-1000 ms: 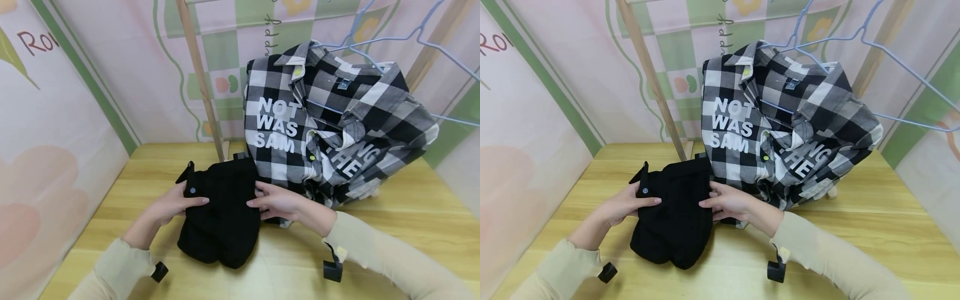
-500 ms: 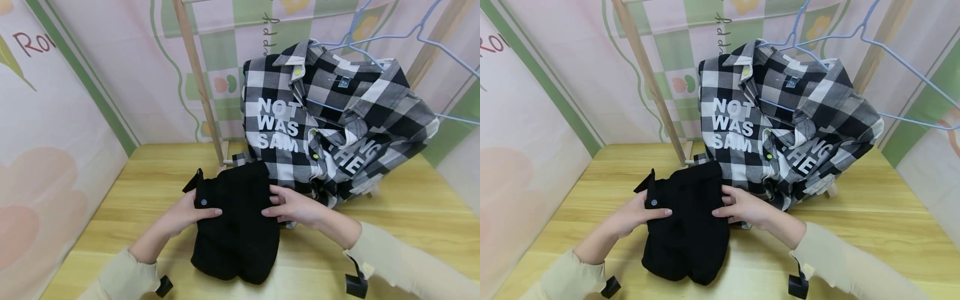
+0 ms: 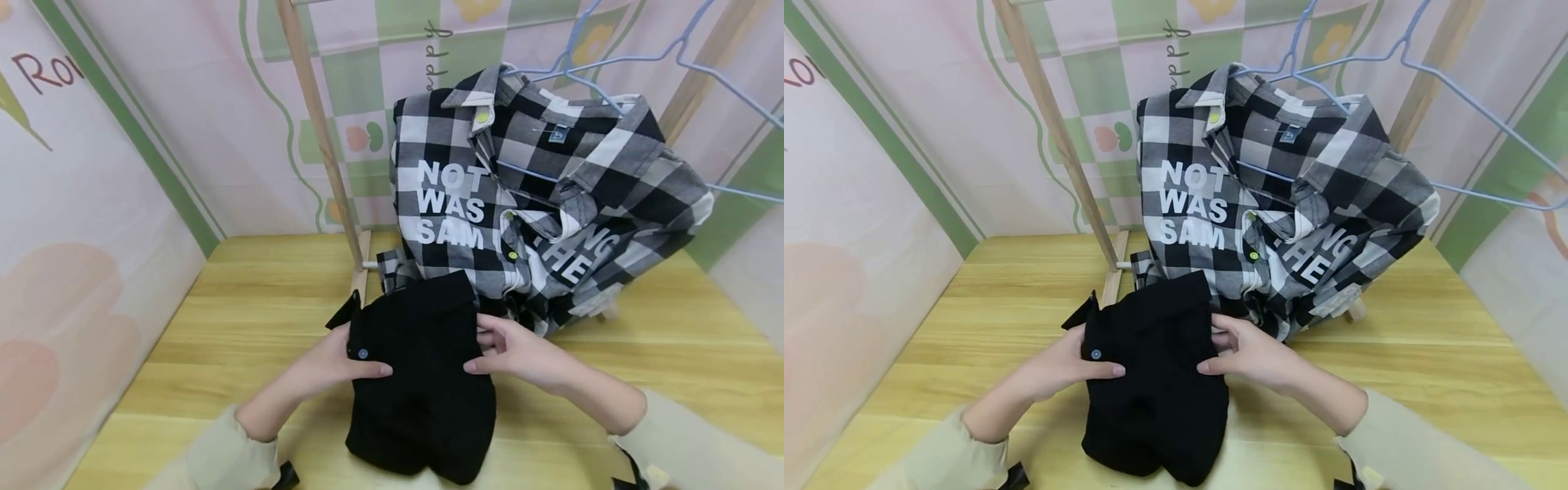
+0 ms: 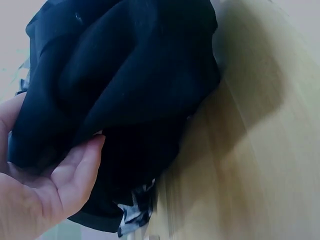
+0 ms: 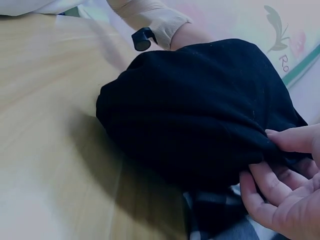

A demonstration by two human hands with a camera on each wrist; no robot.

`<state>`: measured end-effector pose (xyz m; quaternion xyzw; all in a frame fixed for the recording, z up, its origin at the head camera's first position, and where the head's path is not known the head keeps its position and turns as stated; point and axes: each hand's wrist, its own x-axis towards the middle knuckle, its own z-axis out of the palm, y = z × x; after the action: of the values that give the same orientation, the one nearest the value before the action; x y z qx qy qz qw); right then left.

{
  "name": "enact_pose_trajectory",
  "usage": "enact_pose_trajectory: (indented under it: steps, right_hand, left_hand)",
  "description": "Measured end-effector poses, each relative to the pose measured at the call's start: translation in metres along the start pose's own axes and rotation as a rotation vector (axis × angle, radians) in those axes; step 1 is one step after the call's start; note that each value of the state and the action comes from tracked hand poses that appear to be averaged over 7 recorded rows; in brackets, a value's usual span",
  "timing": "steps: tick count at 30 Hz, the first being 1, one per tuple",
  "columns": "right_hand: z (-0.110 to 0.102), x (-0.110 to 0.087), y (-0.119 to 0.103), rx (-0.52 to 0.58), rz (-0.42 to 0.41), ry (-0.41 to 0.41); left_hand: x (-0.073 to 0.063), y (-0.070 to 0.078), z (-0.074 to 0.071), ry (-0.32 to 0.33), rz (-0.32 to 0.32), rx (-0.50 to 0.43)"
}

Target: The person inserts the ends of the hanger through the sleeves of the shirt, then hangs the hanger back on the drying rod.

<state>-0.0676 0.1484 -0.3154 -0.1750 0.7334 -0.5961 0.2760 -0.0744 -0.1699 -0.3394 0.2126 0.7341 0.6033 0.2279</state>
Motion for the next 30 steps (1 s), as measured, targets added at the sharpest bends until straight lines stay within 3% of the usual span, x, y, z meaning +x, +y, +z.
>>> enact_pose_trajectory:
  steps: [3, 7, 10, 19, 26, 30]
  right_hand:
    - [-0.004, -0.007, 0.005, 0.032, -0.005, 0.001]
    - [-0.009, -0.008, 0.014, -0.01, 0.002, 0.049]
    - [-0.011, -0.007, 0.019, -0.134, -0.006, 0.122]
    - [-0.01, -0.001, 0.029, -0.512, -0.21, 0.344]
    - [-0.013, 0.006, 0.039, -0.753, -0.369, 0.434]
    - [-0.013, 0.009, 0.043, -0.843, -0.37, 0.454]
  left_hand:
    - [0.005, 0.001, 0.005, -0.021, -0.014, 0.051]
    - [0.015, 0.0, 0.006, -0.06, -0.023, 0.067]
    - [0.022, -0.002, 0.005, -0.065, -0.032, 0.08]
    - [0.034, 0.004, 0.006, 0.017, -0.031, 0.216]
    - [0.04, 0.002, 0.01, 0.069, -0.041, 0.316]
    - [0.039, 0.0, 0.011, 0.09, -0.05, 0.324]
